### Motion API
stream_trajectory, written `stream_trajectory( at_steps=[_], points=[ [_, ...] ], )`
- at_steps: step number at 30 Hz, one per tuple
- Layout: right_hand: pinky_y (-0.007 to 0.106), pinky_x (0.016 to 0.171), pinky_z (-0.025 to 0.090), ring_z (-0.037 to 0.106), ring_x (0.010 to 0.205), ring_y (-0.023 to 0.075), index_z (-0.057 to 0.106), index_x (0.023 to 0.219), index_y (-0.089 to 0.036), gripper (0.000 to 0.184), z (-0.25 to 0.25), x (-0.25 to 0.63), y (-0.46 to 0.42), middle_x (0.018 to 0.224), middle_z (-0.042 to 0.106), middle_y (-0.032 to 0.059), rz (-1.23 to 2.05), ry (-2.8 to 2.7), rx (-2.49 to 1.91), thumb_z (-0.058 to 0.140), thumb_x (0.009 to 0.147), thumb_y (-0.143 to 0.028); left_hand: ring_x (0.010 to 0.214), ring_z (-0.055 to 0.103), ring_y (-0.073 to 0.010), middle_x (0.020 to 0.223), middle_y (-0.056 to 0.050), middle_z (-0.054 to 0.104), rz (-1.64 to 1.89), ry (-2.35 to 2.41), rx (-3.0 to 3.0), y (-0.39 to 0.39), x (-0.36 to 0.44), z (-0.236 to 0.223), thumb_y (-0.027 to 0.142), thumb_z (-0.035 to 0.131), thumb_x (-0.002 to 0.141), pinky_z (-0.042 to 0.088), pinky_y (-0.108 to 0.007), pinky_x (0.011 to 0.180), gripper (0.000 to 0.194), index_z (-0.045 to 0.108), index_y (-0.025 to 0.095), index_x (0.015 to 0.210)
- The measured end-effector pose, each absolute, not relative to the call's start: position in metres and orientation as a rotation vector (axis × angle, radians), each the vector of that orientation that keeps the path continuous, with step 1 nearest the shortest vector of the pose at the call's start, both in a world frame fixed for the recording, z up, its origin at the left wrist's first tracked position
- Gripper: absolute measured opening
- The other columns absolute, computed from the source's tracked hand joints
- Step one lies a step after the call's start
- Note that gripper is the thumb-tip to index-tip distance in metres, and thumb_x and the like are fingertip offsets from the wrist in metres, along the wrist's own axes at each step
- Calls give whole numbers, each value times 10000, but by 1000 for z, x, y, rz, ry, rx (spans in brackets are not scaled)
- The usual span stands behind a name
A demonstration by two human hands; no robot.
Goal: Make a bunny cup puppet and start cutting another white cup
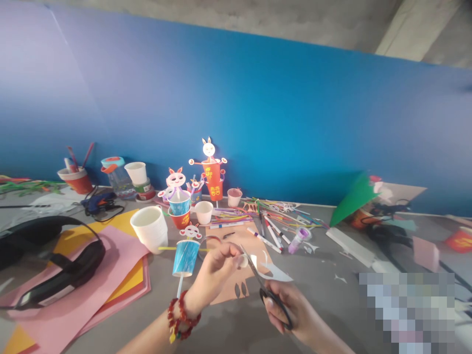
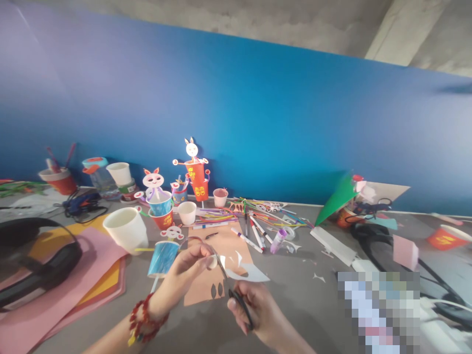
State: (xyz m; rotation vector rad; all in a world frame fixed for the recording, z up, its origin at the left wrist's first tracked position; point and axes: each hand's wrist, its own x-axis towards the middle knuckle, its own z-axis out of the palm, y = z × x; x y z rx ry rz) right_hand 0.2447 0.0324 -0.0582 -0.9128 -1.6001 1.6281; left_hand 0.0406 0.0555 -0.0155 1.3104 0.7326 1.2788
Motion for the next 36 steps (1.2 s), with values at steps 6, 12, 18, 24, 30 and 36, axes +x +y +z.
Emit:
stream_trajectory(
  at_steps=[6,12,18,24,30,36],
  points=[
    [207,350,217,285,302,49,368,584,-238,616,-55,245,32,390,334,-120,1673,-1517,-930,670,731,-755,748,523,-136,775,-3,589,1300,717,1256,54,43,-14,338,699,880,423,-240,726,217,618,169,772],
    [214,366,216,285,314,48,355,560,-238,625,-51,243,31,379,346,-115,1664,-1472,-974,706,709,-733,735,538,-139,750,-2,597,1321,711,1249,56,44,-14,380,708,869,442,-248,728,249,632,168,763],
    [218,377,224,312,329,49,356,561,-234,609,-49,243,31,394,379,-105,1658,-1477,-1043,734,716,-685,732,544,-149,748,-10,605,1330,740,1261,56,43,-14,381,710,865,450,-263,727,251,632,168,758],
    [210,387,240,364,342,59,362,593,-240,622,-49,243,31,420,400,-102,1629,-1575,-1147,703,678,-753,732,552,-157,758,-20,617,1303,744,1266,56,43,-15,382,712,862,449,-274,730,251,627,169,762],
    [218,400,230,349,335,62,368,615,-241,650,-48,243,32,400,391,-103,1598,-1656,-1073,583,707,-848,745,561,-153,766,-17,621,1304,736,1262,56,43,-17,362,712,866,449,-262,740,234,623,172,763],
    [219,399,223,320,337,61,396,645,-233,636,-50,245,32,406,395,-98,1607,-1684,-1010,537,754,-844,744,556,-153,763,-15,615,1317,739,1253,55,43,-16,366,719,860,450,-259,734,237,628,173,756]
  ],
)
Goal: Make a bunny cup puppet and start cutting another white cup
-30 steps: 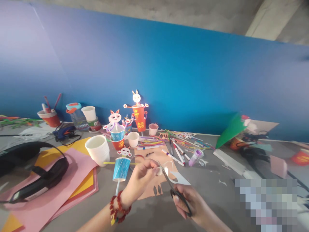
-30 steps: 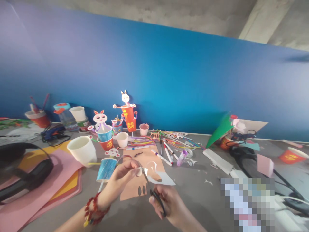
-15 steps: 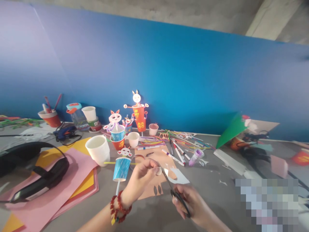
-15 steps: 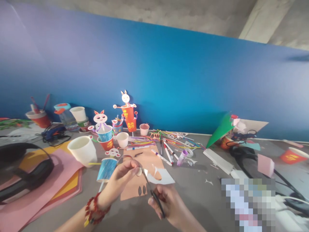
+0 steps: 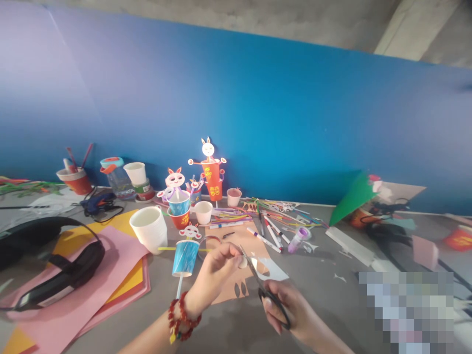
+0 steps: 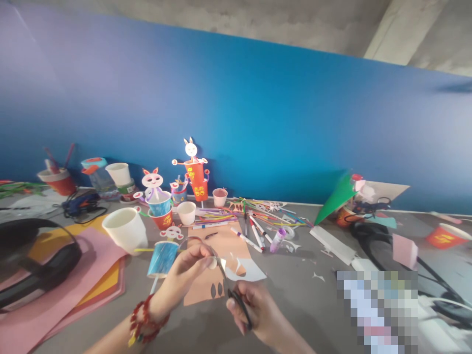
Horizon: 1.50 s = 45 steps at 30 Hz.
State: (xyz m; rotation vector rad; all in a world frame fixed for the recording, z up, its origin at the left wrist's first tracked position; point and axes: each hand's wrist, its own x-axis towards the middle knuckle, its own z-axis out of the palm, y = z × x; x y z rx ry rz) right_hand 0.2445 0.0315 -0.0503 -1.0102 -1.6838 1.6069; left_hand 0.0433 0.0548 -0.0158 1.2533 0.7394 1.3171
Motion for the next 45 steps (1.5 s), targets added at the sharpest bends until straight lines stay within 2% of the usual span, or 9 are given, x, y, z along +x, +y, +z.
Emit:
stream_trajectory(
  at_steps=[6,13,18,24,26,36,39,45],
  points=[
    [208,385,214,313,332,56,368,634,-239,615,-55,244,31,410,354,-112,1596,-1667,-965,544,788,-808,725,534,-150,750,-8,599,1320,762,1231,55,44,-16,393,724,846,436,-261,719,261,622,173,750],
    [208,357,186,302,305,52,345,588,-246,651,-58,242,33,399,304,-126,1666,-1563,-984,613,711,-826,691,500,-137,726,2,591,1246,776,1222,56,42,-13,370,739,827,404,-244,666,261,601,177,718],
    [222,388,200,294,317,58,361,601,-243,626,-54,246,34,363,356,-107,1630,-1649,-953,591,759,-803,697,516,-142,723,-2,599,1224,788,1199,58,41,-15,402,748,819,414,-258,686,278,606,176,742],
    [223,394,200,310,330,60,403,606,-231,671,-45,245,32,384,440,-79,1678,-1644,-1063,618,650,-865,667,517,-129,705,-2,610,1176,778,1209,60,38,-17,423,775,794,415,-251,670,311,611,166,735],
    [224,407,212,326,342,64,407,597,-229,669,-42,245,32,392,450,-73,1671,-1649,-1075,613,658,-862,656,515,-128,688,3,605,1165,772,1216,60,38,-17,424,780,788,420,-254,668,312,614,167,732],
    [216,392,214,329,327,63,416,628,-223,616,-61,250,37,391,381,-99,1668,-1681,-971,582,764,-801,668,528,-130,687,0,609,1151,758,1220,61,37,-16,423,769,801,431,-253,685,309,621,166,717],
    [213,376,209,322,315,59,391,611,-232,625,-60,249,37,395,333,-114,1672,-1650,-987,597,746,-807,665,528,-127,685,4,611,1156,761,1201,61,37,-15,430,780,790,433,-253,683,317,617,166,726],
    [206,358,196,307,308,55,383,603,-236,658,-54,248,35,392,328,-119,1685,-1629,-1020,621,676,-846,651,534,-120,676,8,619,1156,772,1171,61,37,-17,448,802,762,432,-247,672,344,611,164,721]
  ],
)
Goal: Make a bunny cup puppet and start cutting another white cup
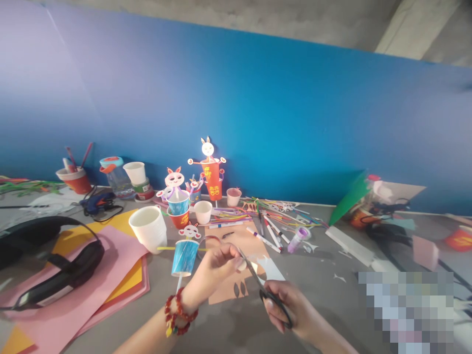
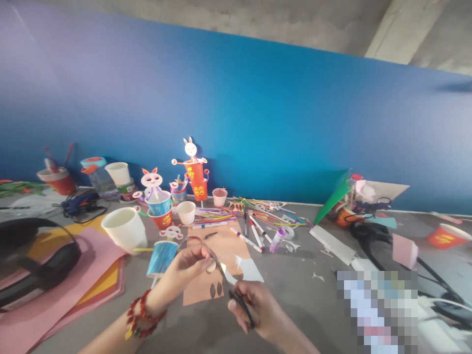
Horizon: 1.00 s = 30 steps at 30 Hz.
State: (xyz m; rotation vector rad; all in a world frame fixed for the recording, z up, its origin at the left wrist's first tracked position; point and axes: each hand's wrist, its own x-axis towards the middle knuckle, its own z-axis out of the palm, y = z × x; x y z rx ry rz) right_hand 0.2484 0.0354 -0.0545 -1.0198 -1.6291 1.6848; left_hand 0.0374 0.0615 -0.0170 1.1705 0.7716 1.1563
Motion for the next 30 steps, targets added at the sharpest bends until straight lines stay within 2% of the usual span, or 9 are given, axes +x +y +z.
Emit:
stream_trajectory(
  at_steps=[5,14,19,26,30],
  points=[
    [203,354,196,314,307,52,369,601,-238,666,-55,248,36,399,303,-124,1657,-1643,-1028,604,679,-856,644,550,-126,677,8,632,1169,795,1161,60,37,-17,437,804,759,442,-253,675,323,625,169,730],
    [206,359,198,304,312,53,385,575,-234,659,-52,248,35,377,359,-109,1699,-1590,-1030,656,656,-829,647,562,-123,657,12,627,1161,798,1188,61,38,-14,457,796,759,459,-247,678,348,606,169,719],
    [214,366,199,298,304,54,387,582,-237,644,-63,248,36,360,357,-107,1667,-1607,-1037,623,695,-826,654,568,-129,668,5,626,1157,827,1223,61,37,-14,475,777,762,467,-250,677,357,603,167,715],
    [201,333,197,297,303,56,446,657,-226,592,-84,257,44,399,493,-68,1518,-1598,-1181,591,747,-793,717,589,-151,742,-8,637,1185,960,1326,65,37,-23,395,641,847,483,-271,735,241,581,183,750],
    [185,319,237,323,318,55,480,704,-217,519,-88,272,48,494,550,-55,1363,-1521,-1318,597,787,-716,651,567,-138,699,22,580,1149,1092,1444,70,36,-37,312,557,876,466,-251,671,160,560,197,764]
  ],
)
